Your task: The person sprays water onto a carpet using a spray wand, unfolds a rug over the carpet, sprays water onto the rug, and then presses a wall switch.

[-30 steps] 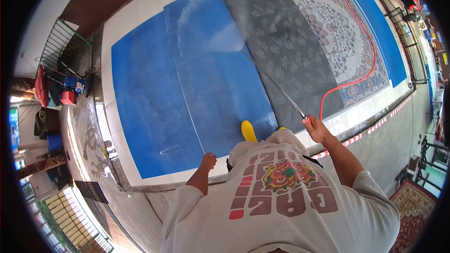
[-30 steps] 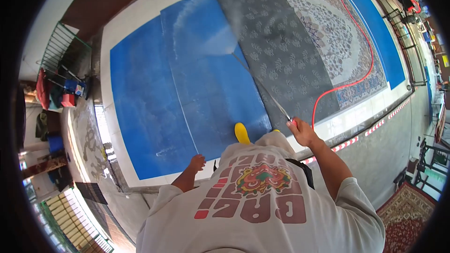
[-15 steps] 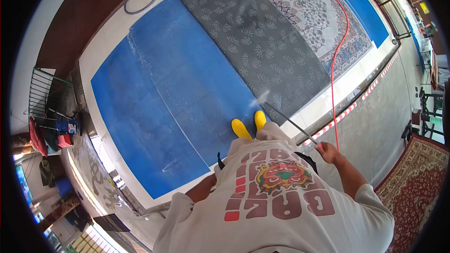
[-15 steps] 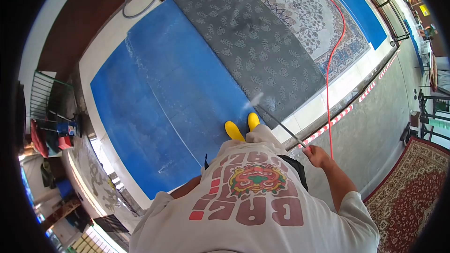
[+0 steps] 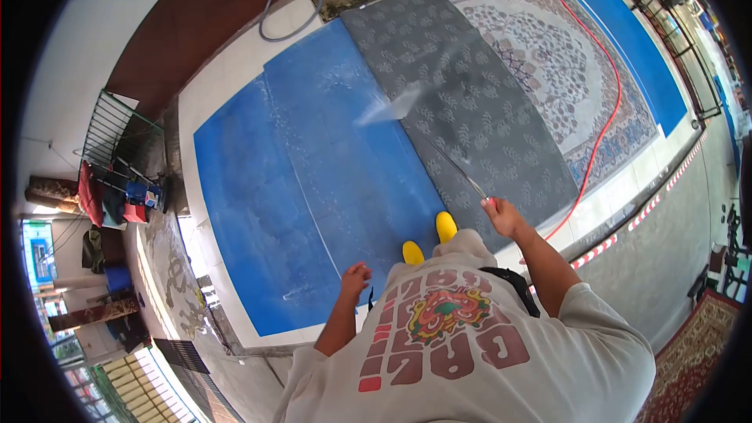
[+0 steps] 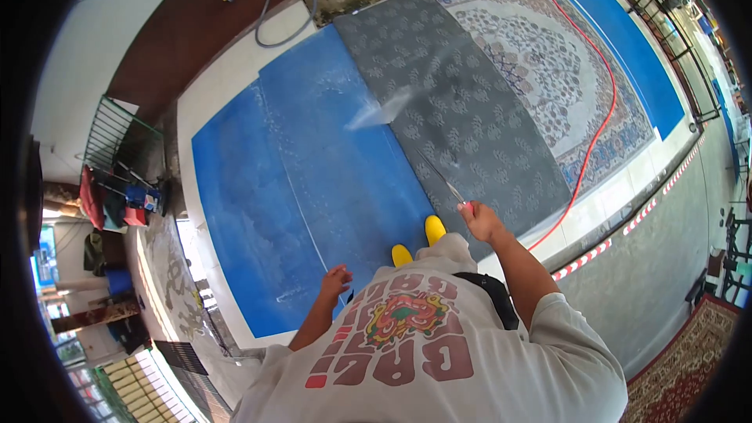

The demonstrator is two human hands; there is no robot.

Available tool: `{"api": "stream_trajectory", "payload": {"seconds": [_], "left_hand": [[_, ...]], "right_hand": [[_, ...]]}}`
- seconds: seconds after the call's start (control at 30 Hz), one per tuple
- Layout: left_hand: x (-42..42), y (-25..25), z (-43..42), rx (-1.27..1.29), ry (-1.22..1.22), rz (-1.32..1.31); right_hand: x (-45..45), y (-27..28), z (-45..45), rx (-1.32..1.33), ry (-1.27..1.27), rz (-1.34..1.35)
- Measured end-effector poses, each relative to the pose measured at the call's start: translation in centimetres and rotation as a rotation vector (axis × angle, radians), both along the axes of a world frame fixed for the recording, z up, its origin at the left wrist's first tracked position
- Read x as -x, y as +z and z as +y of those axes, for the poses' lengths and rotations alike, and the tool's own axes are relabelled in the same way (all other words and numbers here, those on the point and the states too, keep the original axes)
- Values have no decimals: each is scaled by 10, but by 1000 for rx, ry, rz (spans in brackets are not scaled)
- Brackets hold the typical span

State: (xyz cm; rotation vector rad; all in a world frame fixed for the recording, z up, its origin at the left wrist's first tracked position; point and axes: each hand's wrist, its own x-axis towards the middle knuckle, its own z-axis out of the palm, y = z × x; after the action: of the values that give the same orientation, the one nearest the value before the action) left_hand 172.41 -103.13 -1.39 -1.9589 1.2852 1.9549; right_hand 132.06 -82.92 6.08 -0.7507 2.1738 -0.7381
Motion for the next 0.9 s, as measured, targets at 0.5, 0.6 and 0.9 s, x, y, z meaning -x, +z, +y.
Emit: {"api": "stream_trajectory", "payload": {"seconds": [0.5,0.6,0.9], "left_hand": [[-51,4,131,-99,337,-95],[-33,16,125,-86,256,-117],[42,-30,80,43,-114,1]], "right_hand": [[109,-16,-141,145,-1,-123],[96,-15,-109,139,-13,-143],[-13,-1,170,-25,-193,-303]]}}
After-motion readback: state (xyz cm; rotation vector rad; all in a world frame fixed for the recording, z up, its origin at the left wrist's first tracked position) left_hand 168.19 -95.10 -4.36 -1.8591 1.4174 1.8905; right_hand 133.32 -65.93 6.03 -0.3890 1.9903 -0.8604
